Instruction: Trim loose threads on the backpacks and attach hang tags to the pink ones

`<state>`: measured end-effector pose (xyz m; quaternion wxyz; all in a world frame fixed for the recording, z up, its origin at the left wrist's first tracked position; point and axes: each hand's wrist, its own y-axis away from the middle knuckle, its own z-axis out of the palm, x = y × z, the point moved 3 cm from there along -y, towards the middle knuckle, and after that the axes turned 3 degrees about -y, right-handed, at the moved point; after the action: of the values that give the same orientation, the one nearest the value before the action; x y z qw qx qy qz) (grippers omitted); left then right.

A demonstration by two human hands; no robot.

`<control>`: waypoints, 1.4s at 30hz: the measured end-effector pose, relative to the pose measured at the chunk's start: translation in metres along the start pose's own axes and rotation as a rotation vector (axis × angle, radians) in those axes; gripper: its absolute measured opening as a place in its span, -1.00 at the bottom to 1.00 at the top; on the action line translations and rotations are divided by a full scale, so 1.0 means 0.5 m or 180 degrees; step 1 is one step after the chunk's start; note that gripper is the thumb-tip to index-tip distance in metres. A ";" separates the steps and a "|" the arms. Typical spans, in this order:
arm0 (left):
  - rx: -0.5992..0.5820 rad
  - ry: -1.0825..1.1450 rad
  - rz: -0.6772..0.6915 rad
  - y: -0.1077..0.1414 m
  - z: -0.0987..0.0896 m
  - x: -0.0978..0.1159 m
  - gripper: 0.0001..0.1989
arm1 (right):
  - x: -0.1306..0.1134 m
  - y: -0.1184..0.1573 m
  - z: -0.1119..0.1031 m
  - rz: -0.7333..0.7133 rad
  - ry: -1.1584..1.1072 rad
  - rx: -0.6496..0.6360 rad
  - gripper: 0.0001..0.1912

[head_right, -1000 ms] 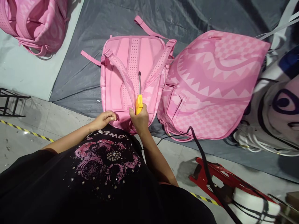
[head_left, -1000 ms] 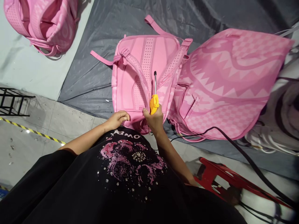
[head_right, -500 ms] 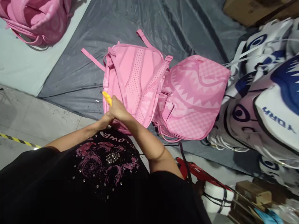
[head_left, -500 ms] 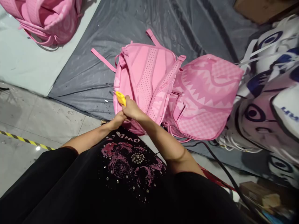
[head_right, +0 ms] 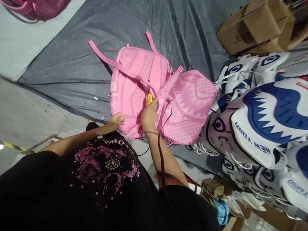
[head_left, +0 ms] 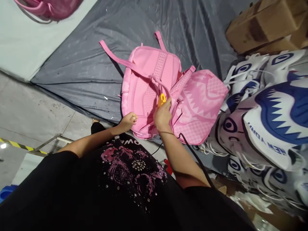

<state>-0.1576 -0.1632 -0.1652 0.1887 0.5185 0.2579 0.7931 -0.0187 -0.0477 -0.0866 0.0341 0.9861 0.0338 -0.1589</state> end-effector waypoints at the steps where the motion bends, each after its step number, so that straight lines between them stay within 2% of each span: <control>1: 0.0068 0.0019 -0.0001 0.001 0.007 -0.001 -0.84 | -0.010 -0.008 -0.001 -0.0349 0.0231 -0.0037 -0.35; 3: 0.0184 0.0074 -0.0022 0.003 0.013 0.007 -0.84 | -0.023 -0.027 -0.003 -0.1003 0.0533 -0.0239 -0.38; 5: 0.0244 0.0143 -0.0038 0.010 -0.004 0.022 -0.88 | -0.022 -0.043 -0.004 -0.1435 0.0661 -0.0537 -0.40; 7: 0.0313 0.0225 0.0010 0.030 -0.057 0.033 -0.93 | -0.008 -0.051 -0.008 -0.1582 0.0662 -0.0690 -0.38; 9: 0.0595 0.0227 0.0043 0.074 -0.148 0.023 -0.90 | 0.010 -0.053 -0.013 -0.1558 0.0526 -0.0564 -0.33; 10: 0.0845 0.0203 0.0020 0.107 -0.202 0.006 -0.84 | 0.020 -0.052 -0.016 -0.1516 0.0410 -0.0442 -0.30; 12: 0.1890 -0.0458 -0.0498 0.202 -0.317 -0.054 -0.71 | 0.041 -0.052 -0.019 -0.1336 0.0101 -0.0191 -0.24; 14: 0.2539 -0.0852 -0.0954 0.312 -0.402 -0.126 -0.61 | 0.063 -0.055 -0.018 -0.0959 -0.0262 -0.0160 -0.23; 16: 0.2946 -0.1498 -0.1494 0.409 -0.449 -0.191 -0.53 | 0.082 -0.055 -0.013 -0.0474 -0.0550 -0.0400 -0.35; 18: 0.3031 -0.2675 -0.2062 0.460 -0.465 -0.228 -0.49 | 0.089 -0.048 -0.013 -0.0195 -0.0772 -0.0589 -0.54; 20: 0.2830 -0.3481 -0.2114 0.447 -0.451 -0.226 -0.58 | 0.082 -0.031 -0.024 -0.0171 -0.1132 -0.0456 -0.65; 22: 0.2496 -0.3882 -0.1651 0.385 -0.407 -0.183 -0.77 | 0.070 -0.009 -0.041 -0.0187 -0.1808 -0.0267 -0.63; 23: 0.2306 -0.4141 -0.1302 0.345 -0.374 -0.146 -0.83 | 0.067 0.002 -0.049 -0.0103 -0.2239 -0.0298 -0.59; 24: 0.2214 -0.4264 -0.1007 0.307 -0.336 -0.105 -0.81 | 0.068 0.013 -0.056 0.0054 -0.2680 -0.0415 -0.54; 25: 0.2196 -0.4332 -0.0724 0.273 -0.295 -0.062 -0.76 | 0.073 0.022 -0.064 0.0262 -0.3083 -0.0571 -0.49; 26: 0.2263 -0.4356 -0.0197 0.245 -0.250 -0.015 -0.70 | 0.084 0.031 -0.072 0.0486 -0.3406 -0.0723 -0.45; 27: 0.2259 -0.4237 0.0251 0.222 -0.205 0.026 -0.65 | 0.102 0.040 -0.083 0.0690 -0.3619 -0.0767 -0.44; 28: 0.2089 -0.3933 0.0593 0.201 -0.161 0.058 -0.67 | 0.125 0.049 -0.095 0.0831 -0.3705 -0.0704 -0.45; 29: 0.1786 -0.3343 0.0750 0.182 -0.123 0.080 -0.72 | 0.151 0.059 -0.108 0.0898 -0.3671 -0.0587 -0.46; 30: 0.1392 -0.2582 0.0667 0.162 -0.089 0.091 -0.78 | 0.180 0.073 -0.120 0.0917 -0.3556 -0.0457 -0.47; 32: 0.0619 -0.1072 0.0084 0.119 -0.033 0.087 -0.88 | 0.236 0.113 -0.134 0.0957 -0.3241 -0.0307 -0.48; 34: 0.0179 -0.0191 -0.0592 0.074 0.008 0.069 -0.90 | 0.279 0.168 -0.134 0.1066 -0.2912 -0.0263 -0.48; 37: -0.0005 0.0241 -0.1107 0.016 0.048 0.047 -0.71 | 0.312 0.260 -0.112 0.1178 -0.2294 -0.0199 -0.45; 40: -0.0012 0.0755 -0.1261 -0.005 0.070 0.038 -0.64 | 0.306 0.325 -0.070 0.0958 -0.1675 -0.0590 -0.41; 42: 0.0035 0.1054 -0.1230 -0.004 0.069 0.040 -0.63 | 0.288 0.346 -0.040 0.0779 -0.1430 -0.0940 -0.41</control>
<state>-0.1335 -0.1427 -0.1404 0.2891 0.3237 0.3838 0.8151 0.1373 -0.2104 -0.1034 0.2027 0.9074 -0.0711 -0.3613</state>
